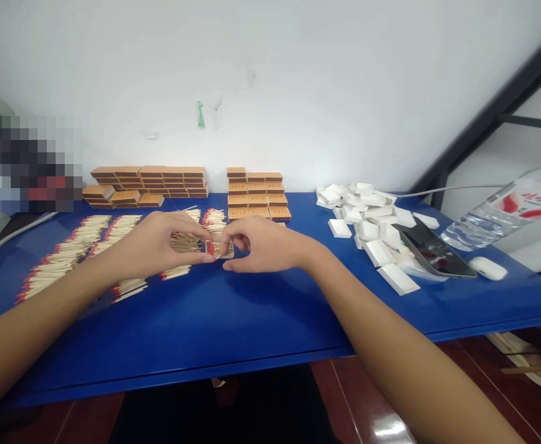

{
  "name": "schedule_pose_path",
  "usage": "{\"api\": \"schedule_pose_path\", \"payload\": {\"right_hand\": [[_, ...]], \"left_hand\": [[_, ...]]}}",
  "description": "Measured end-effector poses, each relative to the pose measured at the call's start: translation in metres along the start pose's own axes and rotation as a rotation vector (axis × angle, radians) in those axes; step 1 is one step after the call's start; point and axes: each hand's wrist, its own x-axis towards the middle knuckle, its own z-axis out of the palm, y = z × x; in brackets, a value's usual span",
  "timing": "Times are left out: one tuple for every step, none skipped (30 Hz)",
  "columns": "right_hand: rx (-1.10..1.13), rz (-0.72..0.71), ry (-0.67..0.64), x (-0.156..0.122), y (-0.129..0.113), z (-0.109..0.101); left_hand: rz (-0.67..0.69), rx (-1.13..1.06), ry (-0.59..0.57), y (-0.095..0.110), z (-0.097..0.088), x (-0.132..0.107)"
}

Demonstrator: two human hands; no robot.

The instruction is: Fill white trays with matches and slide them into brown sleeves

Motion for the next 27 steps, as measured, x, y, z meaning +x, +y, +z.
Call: {"api": "schedule_pose_path", "payload": {"right_hand": [[0.015, 0.02, -0.029, 0.0, -0.001, 0.001], [0.029, 0.038, -0.05, 0.001, -0.001, 0.002], [0.039, 0.052, -0.064, 0.001, 0.0, 0.004], [0.044, 0.059, -0.073, 0.002, 0.001, 0.006], [0.045, 0.062, -0.076, 0.003, 0.002, 0.008], [0.041, 0.063, -0.074, 0.004, 0.004, 0.01], [0.037, 0.063, -0.067, 0.004, 0.004, 0.012], [0.035, 0.063, -0.059, 0.004, 0.005, 0.014], [0.032, 0.062, -0.051, 0.005, 0.005, 0.015], [0.028, 0.061, -0.046, 0.005, 0.004, 0.016], [0.024, 0.06, -0.043, 0.005, 0.003, 0.016], [0.02, 0.06, -0.039, 0.005, 0.002, 0.016], [0.016, 0.059, -0.032, 0.005, 0.002, 0.017], [0.01, 0.057, -0.016, 0.005, 0.002, 0.017], [0.003, 0.055, 0.005, 0.006, 0.002, 0.017], [-0.006, 0.054, 0.03, 0.006, 0.002, 0.016], [-0.017, 0.054, 0.058, 0.006, 0.003, 0.016], [-0.029, 0.055, 0.084, 0.006, 0.005, 0.015], [-0.043, 0.057, 0.107, 0.006, 0.006, 0.014], [-0.058, 0.058, 0.123, 0.006, 0.008, 0.013], [-0.074, 0.059, 0.13, 0.006, 0.009, 0.011], [-0.091, 0.058, 0.133, 0.006, 0.01, 0.01], [-0.106, 0.058, 0.13, 0.005, 0.011, 0.009], [-0.12, 0.058, 0.124, 0.005, 0.011, 0.008], [-0.128, 0.059, 0.118, 0.005, 0.011, 0.007], [-0.131, 0.062, 0.112, 0.005, 0.011, 0.007], [-0.13, 0.064, 0.106, 0.005, 0.011, 0.007]], "left_hand": [[0.023, 0.019, -0.015, 0.001, 0.001, 0.0], [0.04, 0.037, -0.031, 0.002, 0.001, 0.0], [0.049, 0.052, -0.046, 0.003, 0.002, 0.001], [0.05, 0.064, -0.061, 0.004, 0.002, 0.001], [0.045, 0.073, -0.074, 0.004, 0.003, 0.001], [0.041, 0.082, -0.084, 0.004, 0.003, 0.001], [0.038, 0.089, -0.09, 0.004, 0.003, 0.002], [0.038, 0.096, -0.091, 0.004, 0.004, 0.001], [0.04, 0.104, -0.091, 0.004, 0.004, 0.001], [0.046, 0.108, -0.091, 0.003, 0.005, 0.001], [0.054, 0.11, -0.093, 0.002, 0.005, 0.001], [0.062, 0.11, -0.097, 0.002, 0.006, 0.001], [0.072, 0.11, -0.1, 0.002, 0.006, 0.001], [0.082, 0.11, -0.1, 0.002, 0.006, 0.001], [0.091, 0.112, -0.097, 0.002, 0.006, 0.0], [0.099, 0.116, -0.092, 0.002, 0.007, 0.0], [0.103, 0.122, -0.087, 0.003, 0.007, 0.0], [0.105, 0.126, -0.082, 0.003, 0.007, 0.0], [0.106, 0.129, -0.08, 0.004, 0.007, 0.0], [0.106, 0.131, -0.078, 0.004, 0.008, 0.0], [0.107, 0.13, -0.075, 0.005, 0.008, 0.0], [0.11, 0.129, -0.071, 0.005, 0.009, 0.0], [0.113, 0.13, -0.064, 0.005, 0.009, 0.0], [0.116, 0.13, -0.058, 0.005, 0.01, 0.0], [0.12, 0.129, -0.053, 0.005, 0.01, 0.0], [0.123, 0.128, -0.052, 0.005, 0.01, 0.0], [0.124, 0.125, -0.052, 0.005, 0.01, 0.0]]}}
